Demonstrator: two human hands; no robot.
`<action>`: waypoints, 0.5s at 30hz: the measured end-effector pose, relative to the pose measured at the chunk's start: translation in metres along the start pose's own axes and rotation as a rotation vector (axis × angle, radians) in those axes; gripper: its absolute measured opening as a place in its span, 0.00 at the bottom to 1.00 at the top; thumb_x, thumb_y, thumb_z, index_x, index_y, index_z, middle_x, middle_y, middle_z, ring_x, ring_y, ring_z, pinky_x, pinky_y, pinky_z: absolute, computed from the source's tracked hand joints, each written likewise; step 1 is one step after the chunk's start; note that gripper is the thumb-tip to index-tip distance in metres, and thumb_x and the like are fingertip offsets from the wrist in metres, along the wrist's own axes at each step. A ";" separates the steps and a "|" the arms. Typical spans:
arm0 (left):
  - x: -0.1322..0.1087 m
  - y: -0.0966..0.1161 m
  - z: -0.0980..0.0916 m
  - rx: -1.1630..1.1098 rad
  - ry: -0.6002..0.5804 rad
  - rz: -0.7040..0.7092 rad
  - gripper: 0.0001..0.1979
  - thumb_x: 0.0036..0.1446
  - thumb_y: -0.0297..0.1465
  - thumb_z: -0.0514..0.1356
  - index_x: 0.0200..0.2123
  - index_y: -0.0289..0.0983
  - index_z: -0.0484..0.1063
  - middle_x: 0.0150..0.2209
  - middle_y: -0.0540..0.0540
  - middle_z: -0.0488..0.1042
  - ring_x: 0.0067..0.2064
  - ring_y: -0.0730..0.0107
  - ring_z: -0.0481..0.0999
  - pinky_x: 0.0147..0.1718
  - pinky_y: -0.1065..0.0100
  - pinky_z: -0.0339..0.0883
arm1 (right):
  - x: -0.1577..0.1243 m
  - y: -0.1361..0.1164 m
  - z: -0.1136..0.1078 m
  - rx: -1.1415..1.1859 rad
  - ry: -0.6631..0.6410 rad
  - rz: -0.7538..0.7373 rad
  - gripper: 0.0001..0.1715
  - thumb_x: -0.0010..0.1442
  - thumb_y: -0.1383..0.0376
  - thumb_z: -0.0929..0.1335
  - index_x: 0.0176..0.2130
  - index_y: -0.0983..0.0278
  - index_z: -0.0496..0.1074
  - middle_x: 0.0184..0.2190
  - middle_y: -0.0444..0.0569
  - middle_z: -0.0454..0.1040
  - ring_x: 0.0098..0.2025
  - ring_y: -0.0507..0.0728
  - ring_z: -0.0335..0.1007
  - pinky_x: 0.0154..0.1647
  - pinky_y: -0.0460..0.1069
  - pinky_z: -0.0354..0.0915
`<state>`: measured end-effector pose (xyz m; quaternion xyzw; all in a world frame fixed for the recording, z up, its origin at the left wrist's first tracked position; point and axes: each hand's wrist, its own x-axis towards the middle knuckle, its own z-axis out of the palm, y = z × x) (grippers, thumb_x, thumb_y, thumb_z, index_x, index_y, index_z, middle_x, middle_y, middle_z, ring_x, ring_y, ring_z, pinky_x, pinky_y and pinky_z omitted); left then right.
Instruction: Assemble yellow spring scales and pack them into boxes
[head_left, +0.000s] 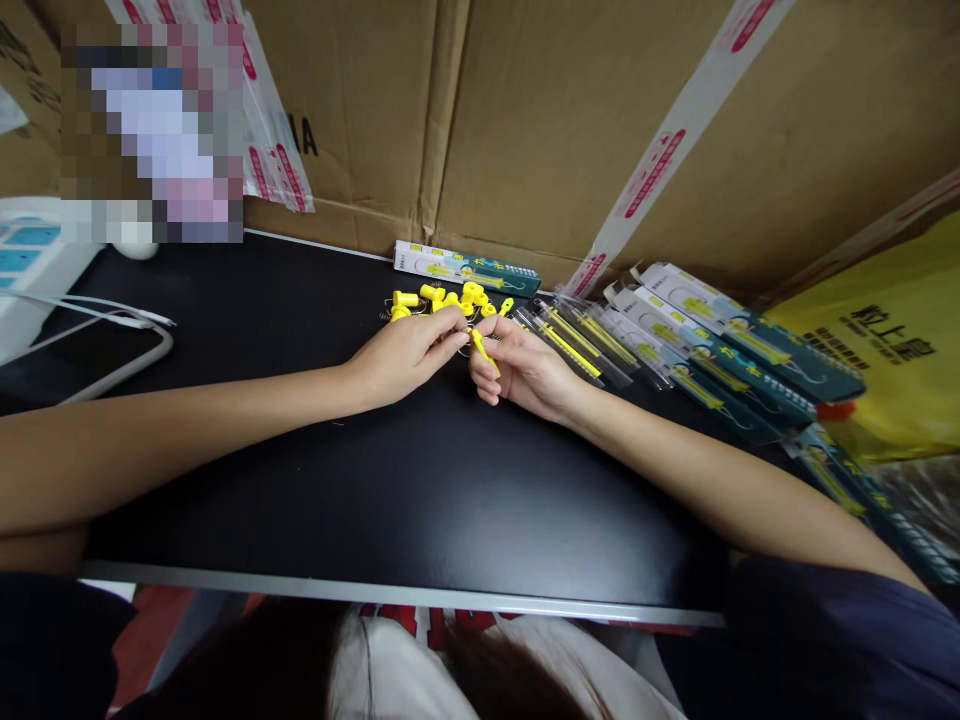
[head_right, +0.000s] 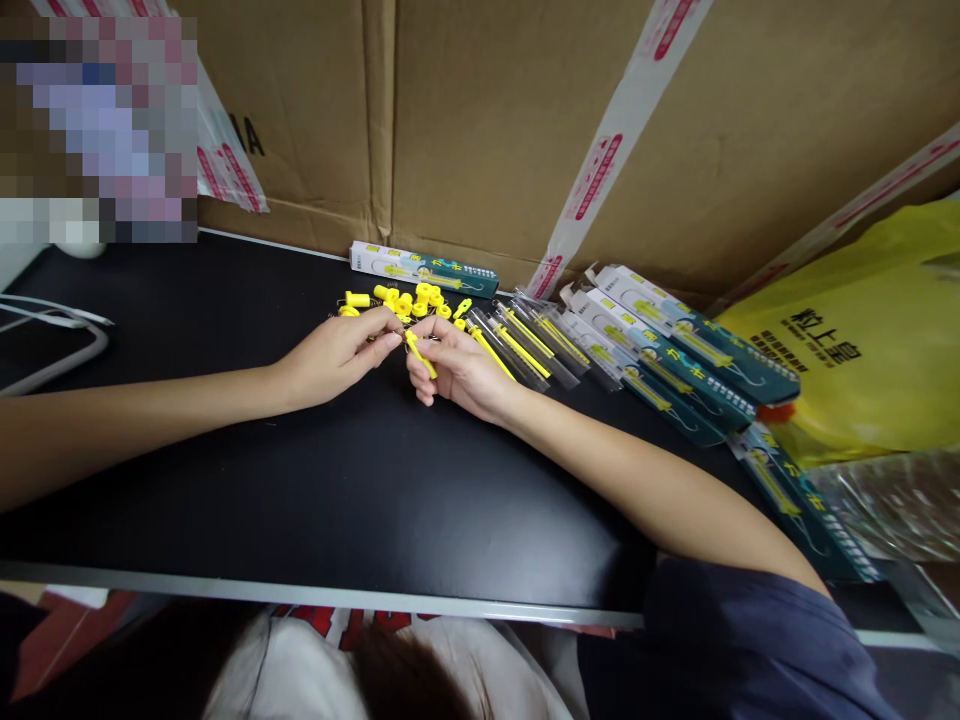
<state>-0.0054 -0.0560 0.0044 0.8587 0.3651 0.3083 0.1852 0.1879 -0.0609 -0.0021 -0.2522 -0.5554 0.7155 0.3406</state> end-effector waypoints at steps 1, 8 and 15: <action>0.000 0.001 0.000 -0.005 0.000 -0.003 0.10 0.65 0.33 0.49 0.34 0.36 0.64 0.26 0.52 0.66 0.27 0.74 0.65 0.29 0.72 0.55 | 0.000 0.000 0.000 0.003 -0.007 -0.003 0.12 0.61 0.62 0.68 0.39 0.60 0.58 0.20 0.35 0.64 0.20 0.48 0.58 0.22 0.44 0.61; 0.000 0.000 0.000 -0.012 -0.005 0.013 0.09 0.65 0.33 0.49 0.35 0.37 0.64 0.25 0.53 0.67 0.28 0.74 0.67 0.30 0.73 0.56 | 0.000 -0.001 0.000 -0.003 -0.006 0.027 0.12 0.60 0.62 0.68 0.38 0.60 0.58 0.20 0.34 0.62 0.20 0.48 0.58 0.22 0.44 0.61; 0.000 0.003 0.000 0.037 -0.022 0.020 0.08 0.65 0.31 0.49 0.35 0.36 0.65 0.26 0.52 0.67 0.27 0.74 0.66 0.30 0.72 0.56 | -0.001 -0.003 0.000 0.019 -0.003 0.051 0.12 0.59 0.62 0.68 0.38 0.60 0.58 0.19 0.34 0.60 0.19 0.47 0.56 0.21 0.44 0.60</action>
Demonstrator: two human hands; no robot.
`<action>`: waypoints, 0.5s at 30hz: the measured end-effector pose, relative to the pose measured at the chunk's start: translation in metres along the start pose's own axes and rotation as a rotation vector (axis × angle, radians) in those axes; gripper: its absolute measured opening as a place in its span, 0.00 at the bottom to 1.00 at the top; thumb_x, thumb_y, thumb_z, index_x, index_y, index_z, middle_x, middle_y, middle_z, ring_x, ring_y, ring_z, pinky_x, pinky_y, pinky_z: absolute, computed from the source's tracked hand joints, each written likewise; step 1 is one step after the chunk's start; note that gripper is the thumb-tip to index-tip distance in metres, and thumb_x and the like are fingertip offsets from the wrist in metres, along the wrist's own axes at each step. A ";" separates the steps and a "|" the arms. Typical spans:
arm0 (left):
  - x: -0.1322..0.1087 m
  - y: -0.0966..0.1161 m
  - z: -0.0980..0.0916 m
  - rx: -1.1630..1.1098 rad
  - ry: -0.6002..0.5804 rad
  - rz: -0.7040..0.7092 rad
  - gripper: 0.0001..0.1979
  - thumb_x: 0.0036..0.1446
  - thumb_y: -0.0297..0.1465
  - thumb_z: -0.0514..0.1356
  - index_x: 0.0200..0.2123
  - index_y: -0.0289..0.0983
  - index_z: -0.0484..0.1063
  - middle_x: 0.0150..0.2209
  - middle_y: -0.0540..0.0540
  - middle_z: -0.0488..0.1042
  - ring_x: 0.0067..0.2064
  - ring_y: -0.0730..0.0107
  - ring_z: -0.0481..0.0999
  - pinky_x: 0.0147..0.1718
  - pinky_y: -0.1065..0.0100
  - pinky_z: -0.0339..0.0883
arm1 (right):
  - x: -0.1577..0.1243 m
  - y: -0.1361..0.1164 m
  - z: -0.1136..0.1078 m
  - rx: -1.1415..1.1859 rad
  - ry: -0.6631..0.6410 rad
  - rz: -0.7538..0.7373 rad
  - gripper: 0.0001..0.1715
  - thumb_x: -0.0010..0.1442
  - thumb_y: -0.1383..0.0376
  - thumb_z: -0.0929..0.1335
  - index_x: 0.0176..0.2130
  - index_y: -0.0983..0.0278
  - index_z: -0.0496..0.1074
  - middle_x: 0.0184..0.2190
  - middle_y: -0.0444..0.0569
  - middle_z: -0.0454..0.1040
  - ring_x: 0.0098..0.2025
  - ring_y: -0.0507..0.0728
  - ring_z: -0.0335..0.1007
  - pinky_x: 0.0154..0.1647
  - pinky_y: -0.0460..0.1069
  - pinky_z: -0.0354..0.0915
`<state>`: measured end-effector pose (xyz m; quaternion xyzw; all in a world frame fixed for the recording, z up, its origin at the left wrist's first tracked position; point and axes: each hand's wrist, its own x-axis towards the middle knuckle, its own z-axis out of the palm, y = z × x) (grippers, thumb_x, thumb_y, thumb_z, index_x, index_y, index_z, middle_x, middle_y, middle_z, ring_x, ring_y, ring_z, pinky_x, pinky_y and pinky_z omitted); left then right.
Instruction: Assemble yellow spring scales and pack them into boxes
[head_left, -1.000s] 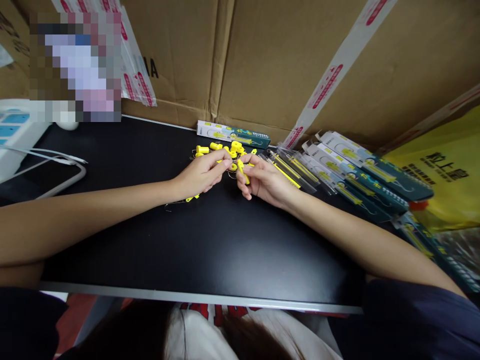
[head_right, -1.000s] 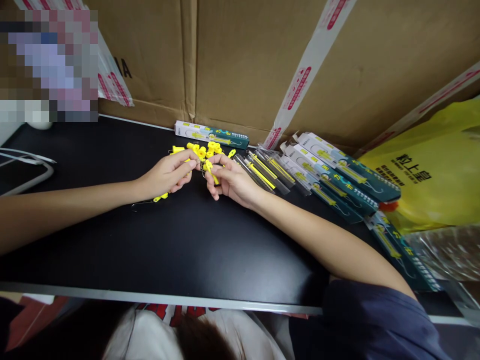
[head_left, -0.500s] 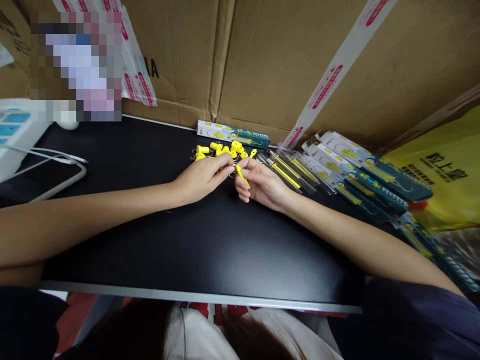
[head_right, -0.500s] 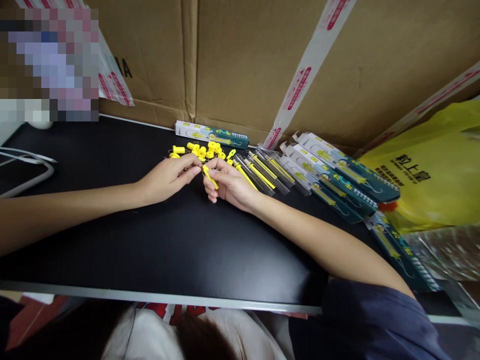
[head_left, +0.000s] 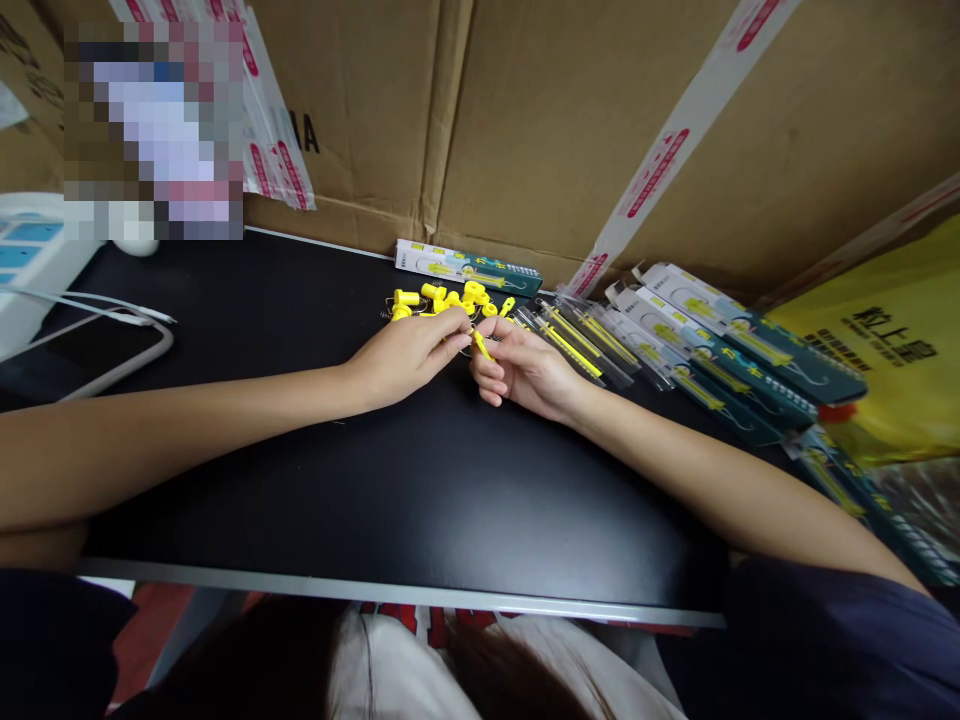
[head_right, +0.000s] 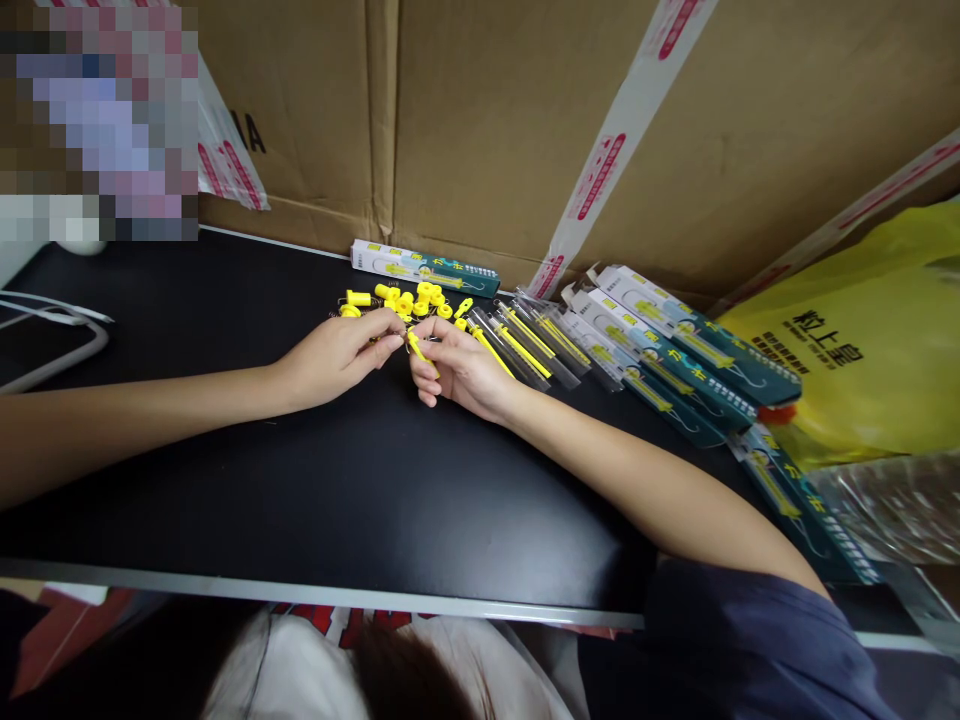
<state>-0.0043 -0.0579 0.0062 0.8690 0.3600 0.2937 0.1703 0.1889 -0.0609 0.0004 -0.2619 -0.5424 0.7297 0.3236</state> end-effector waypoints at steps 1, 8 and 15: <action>0.000 0.000 0.000 0.004 0.002 -0.006 0.08 0.65 0.31 0.49 0.35 0.36 0.65 0.26 0.52 0.67 0.27 0.74 0.66 0.30 0.72 0.56 | 0.000 0.000 0.000 0.000 0.001 0.001 0.12 0.59 0.62 0.68 0.37 0.60 0.58 0.19 0.34 0.60 0.19 0.47 0.55 0.21 0.44 0.60; 0.000 0.000 0.000 0.008 0.012 -0.013 0.09 0.65 0.32 0.48 0.35 0.37 0.64 0.26 0.52 0.66 0.27 0.73 0.66 0.30 0.72 0.56 | 0.000 0.001 0.000 -0.018 0.012 0.002 0.14 0.58 0.62 0.68 0.38 0.60 0.57 0.19 0.34 0.60 0.18 0.47 0.55 0.21 0.44 0.60; -0.001 -0.002 0.000 0.050 0.017 0.003 0.09 0.66 0.32 0.48 0.37 0.37 0.65 0.27 0.51 0.69 0.28 0.72 0.68 0.30 0.72 0.57 | 0.001 0.001 0.000 -0.014 0.006 0.007 0.13 0.59 0.62 0.68 0.37 0.60 0.57 0.19 0.34 0.59 0.18 0.47 0.54 0.19 0.43 0.60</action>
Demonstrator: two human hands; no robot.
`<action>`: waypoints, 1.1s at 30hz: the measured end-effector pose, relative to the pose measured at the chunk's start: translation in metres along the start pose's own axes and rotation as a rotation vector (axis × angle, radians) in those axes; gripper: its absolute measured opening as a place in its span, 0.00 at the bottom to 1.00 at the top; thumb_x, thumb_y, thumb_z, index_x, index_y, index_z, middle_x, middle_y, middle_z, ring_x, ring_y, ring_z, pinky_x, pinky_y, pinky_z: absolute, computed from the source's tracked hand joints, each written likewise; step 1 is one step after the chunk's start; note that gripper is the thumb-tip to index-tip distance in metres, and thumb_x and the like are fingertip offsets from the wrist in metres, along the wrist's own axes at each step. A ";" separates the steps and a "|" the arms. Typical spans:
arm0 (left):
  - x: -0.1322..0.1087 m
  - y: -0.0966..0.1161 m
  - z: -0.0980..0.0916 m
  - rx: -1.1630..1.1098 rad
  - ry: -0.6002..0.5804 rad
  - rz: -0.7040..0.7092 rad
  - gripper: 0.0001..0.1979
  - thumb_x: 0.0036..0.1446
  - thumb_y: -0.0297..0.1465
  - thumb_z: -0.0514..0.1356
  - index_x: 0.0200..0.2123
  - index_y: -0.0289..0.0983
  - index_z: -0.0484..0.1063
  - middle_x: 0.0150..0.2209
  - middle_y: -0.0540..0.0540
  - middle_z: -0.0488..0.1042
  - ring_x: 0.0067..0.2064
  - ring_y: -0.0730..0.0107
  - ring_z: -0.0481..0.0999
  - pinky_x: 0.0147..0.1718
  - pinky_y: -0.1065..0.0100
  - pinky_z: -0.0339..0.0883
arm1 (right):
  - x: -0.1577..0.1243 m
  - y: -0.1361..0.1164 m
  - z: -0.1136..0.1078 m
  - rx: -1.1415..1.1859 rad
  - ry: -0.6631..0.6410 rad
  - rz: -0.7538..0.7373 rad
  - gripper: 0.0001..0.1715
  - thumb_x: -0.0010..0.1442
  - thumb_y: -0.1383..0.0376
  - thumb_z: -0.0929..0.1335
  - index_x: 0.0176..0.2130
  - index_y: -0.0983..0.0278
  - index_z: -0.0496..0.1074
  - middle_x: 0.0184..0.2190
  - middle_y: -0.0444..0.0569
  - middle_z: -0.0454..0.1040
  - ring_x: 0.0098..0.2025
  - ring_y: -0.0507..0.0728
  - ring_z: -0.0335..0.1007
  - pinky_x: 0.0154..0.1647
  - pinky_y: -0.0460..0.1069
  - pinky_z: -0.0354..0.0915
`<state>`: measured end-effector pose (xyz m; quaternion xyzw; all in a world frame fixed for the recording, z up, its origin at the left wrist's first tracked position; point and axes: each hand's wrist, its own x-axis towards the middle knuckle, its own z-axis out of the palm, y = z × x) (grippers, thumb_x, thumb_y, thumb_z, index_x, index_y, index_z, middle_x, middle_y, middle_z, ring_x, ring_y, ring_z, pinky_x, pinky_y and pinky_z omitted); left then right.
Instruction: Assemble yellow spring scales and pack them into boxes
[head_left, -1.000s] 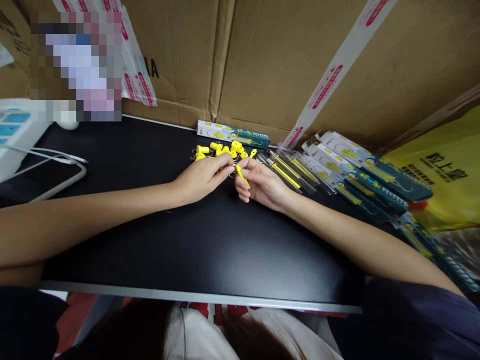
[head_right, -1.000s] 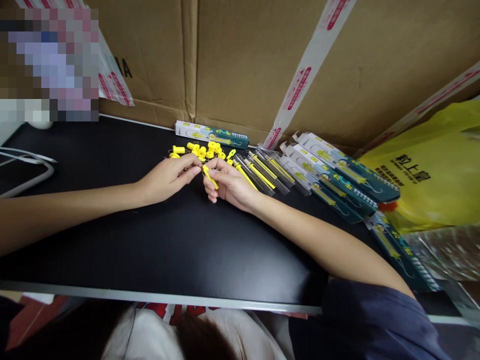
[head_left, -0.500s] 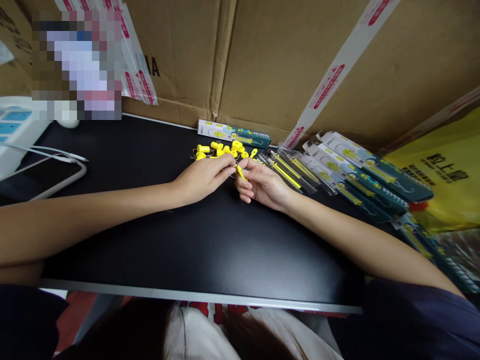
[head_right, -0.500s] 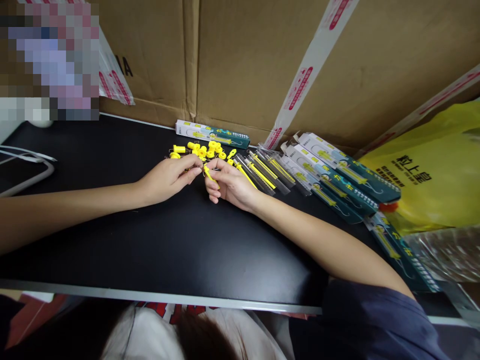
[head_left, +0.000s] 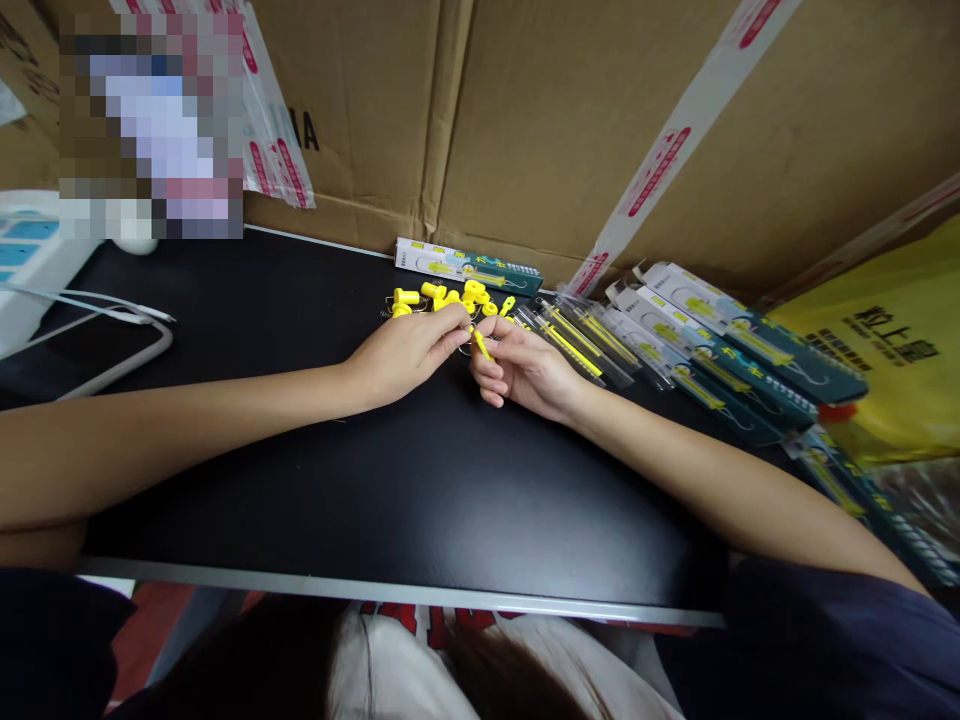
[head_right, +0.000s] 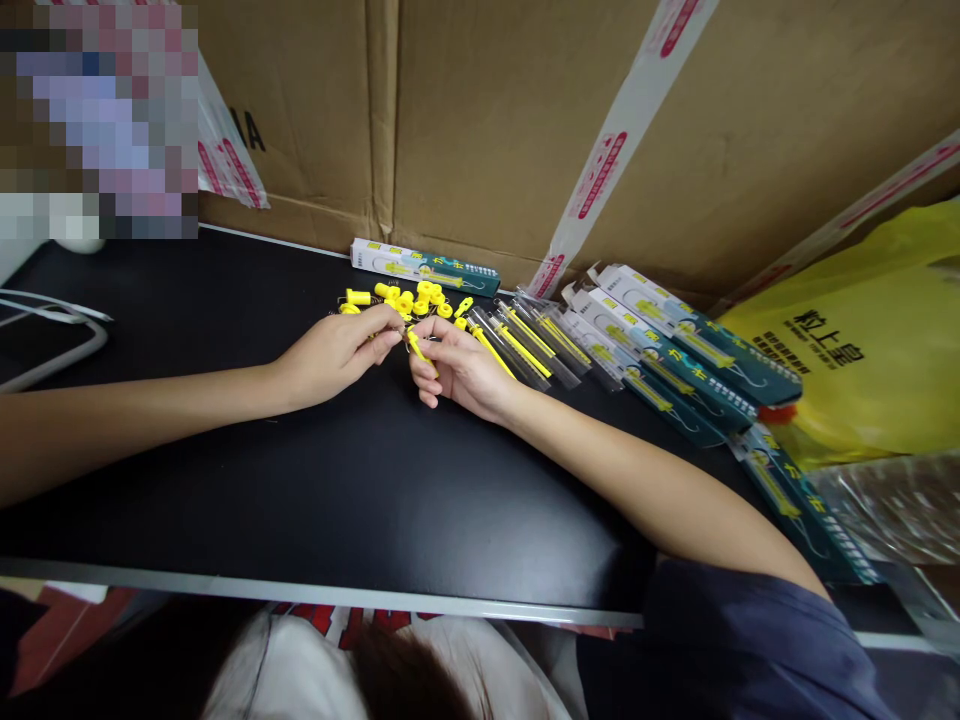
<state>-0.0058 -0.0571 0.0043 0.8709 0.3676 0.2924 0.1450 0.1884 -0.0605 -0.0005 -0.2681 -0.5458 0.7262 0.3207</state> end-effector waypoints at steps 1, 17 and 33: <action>0.000 0.000 0.000 0.016 -0.001 0.003 0.09 0.66 0.32 0.48 0.37 0.37 0.65 0.28 0.51 0.69 0.29 0.72 0.68 0.30 0.72 0.57 | 0.000 0.000 0.000 0.005 -0.003 -0.004 0.12 0.59 0.63 0.67 0.37 0.60 0.57 0.19 0.34 0.59 0.18 0.47 0.54 0.19 0.43 0.60; -0.001 0.002 0.000 0.044 0.000 0.004 0.09 0.66 0.32 0.48 0.37 0.36 0.66 0.28 0.50 0.70 0.28 0.71 0.69 0.29 0.72 0.56 | 0.001 0.002 -0.002 0.013 -0.041 -0.028 0.12 0.60 0.63 0.68 0.38 0.61 0.58 0.19 0.34 0.62 0.19 0.47 0.57 0.21 0.44 0.62; 0.001 0.002 0.000 -0.042 -0.024 0.003 0.11 0.66 0.32 0.48 0.31 0.37 0.63 0.26 0.52 0.67 0.28 0.72 0.67 0.31 0.72 0.56 | 0.000 0.004 -0.002 -0.042 -0.056 -0.037 0.07 0.65 0.63 0.63 0.38 0.60 0.57 0.20 0.34 0.60 0.18 0.47 0.53 0.17 0.42 0.60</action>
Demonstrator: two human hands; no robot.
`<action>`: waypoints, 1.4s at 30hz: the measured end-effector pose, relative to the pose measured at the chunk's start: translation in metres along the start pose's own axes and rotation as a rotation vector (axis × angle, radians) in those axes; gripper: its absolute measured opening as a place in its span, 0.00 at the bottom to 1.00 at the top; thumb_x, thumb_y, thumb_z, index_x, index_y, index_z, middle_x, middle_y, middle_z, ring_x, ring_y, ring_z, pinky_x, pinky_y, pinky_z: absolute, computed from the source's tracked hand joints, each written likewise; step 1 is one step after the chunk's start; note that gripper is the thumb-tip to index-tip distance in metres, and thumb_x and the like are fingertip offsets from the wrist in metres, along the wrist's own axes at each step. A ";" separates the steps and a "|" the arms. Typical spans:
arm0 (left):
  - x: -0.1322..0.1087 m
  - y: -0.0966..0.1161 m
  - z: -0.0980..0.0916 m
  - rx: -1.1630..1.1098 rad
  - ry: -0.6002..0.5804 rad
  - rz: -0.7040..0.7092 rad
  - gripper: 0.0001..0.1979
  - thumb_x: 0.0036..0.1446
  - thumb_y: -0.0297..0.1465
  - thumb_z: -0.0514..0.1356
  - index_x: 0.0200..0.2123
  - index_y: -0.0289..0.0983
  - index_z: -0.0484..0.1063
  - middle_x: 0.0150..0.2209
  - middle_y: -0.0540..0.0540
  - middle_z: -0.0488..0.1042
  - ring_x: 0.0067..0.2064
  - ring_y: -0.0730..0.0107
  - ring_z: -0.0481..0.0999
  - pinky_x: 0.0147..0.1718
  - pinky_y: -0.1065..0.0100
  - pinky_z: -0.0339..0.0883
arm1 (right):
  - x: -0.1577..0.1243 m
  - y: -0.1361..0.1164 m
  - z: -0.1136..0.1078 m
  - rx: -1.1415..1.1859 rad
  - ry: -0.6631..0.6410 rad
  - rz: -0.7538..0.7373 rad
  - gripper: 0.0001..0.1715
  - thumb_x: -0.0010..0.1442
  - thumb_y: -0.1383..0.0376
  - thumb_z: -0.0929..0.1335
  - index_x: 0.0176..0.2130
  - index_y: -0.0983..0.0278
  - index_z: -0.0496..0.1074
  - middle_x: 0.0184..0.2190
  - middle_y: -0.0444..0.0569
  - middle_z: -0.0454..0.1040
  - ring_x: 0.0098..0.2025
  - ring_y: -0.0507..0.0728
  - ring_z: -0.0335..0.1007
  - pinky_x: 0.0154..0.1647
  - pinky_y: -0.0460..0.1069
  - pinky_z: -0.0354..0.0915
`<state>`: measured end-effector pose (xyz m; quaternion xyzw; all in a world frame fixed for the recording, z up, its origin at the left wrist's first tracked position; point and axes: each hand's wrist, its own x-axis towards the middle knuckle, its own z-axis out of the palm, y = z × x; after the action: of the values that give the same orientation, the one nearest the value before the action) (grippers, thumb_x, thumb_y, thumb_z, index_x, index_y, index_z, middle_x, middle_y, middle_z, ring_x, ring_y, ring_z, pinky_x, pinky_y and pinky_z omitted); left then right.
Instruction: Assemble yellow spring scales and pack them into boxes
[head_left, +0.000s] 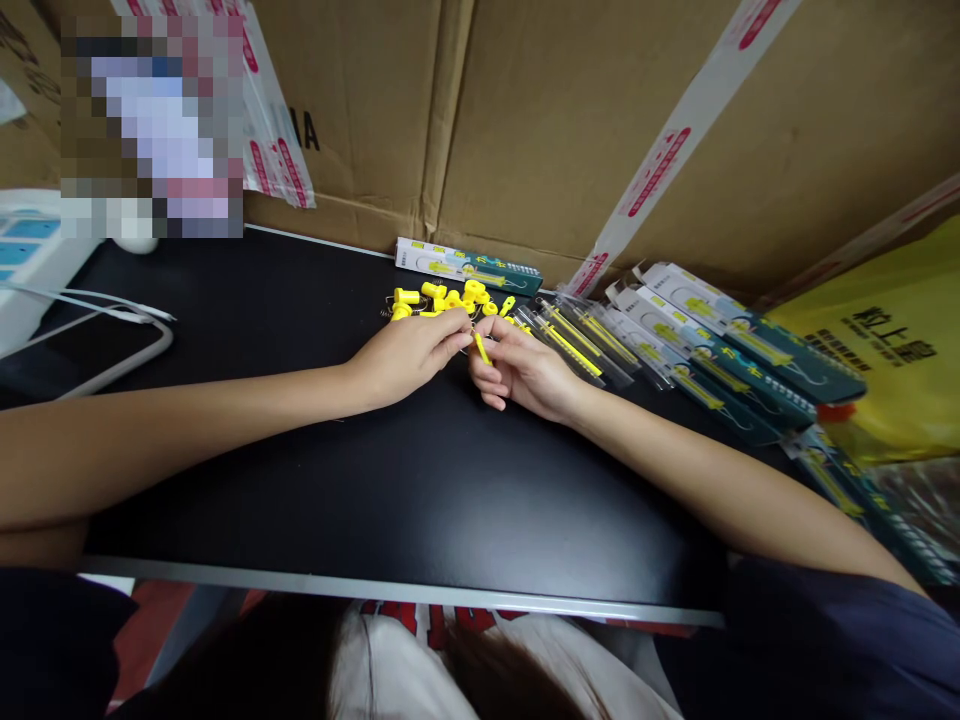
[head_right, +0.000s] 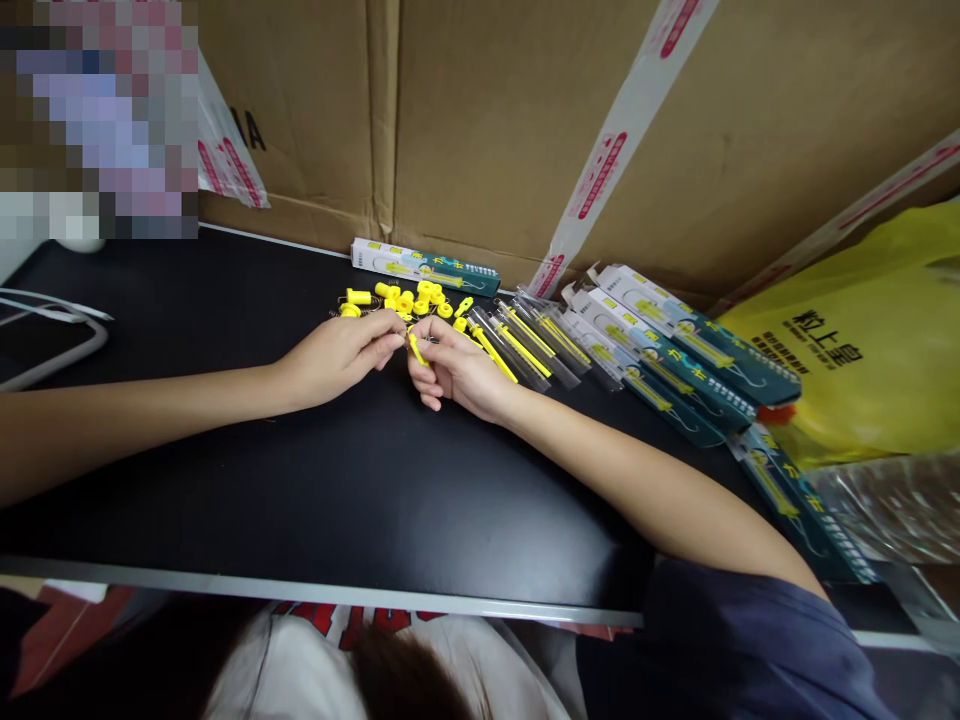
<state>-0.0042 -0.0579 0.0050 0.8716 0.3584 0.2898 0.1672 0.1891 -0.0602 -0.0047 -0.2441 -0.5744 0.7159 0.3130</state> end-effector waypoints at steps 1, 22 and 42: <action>0.000 0.001 0.000 -0.013 0.000 0.003 0.12 0.66 0.32 0.48 0.30 0.37 0.62 0.26 0.52 0.66 0.28 0.73 0.66 0.31 0.72 0.55 | 0.000 -0.001 0.001 0.005 0.003 0.009 0.06 0.65 0.63 0.62 0.37 0.60 0.57 0.20 0.35 0.59 0.18 0.47 0.52 0.17 0.42 0.60; -0.001 0.004 0.003 -0.250 -0.028 -0.099 0.13 0.66 0.34 0.48 0.28 0.37 0.61 0.21 0.55 0.67 0.19 0.81 0.63 0.24 0.75 0.57 | -0.002 -0.006 0.006 -0.023 0.037 0.043 0.12 0.65 0.58 0.63 0.34 0.59 0.54 0.20 0.34 0.54 0.16 0.46 0.44 0.12 0.40 0.52; -0.002 0.003 0.004 -0.302 -0.039 -0.133 0.12 0.66 0.34 0.48 0.30 0.37 0.60 0.22 0.55 0.69 0.15 0.83 0.61 0.20 0.77 0.57 | -0.001 -0.003 0.008 -0.068 0.061 0.018 0.20 0.62 0.54 0.67 0.34 0.58 0.52 0.18 0.31 0.55 0.15 0.45 0.44 0.11 0.39 0.53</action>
<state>-0.0018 -0.0619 0.0027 0.8164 0.3644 0.3118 0.3218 0.1842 -0.0656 -0.0001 -0.2815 -0.5864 0.6909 0.3154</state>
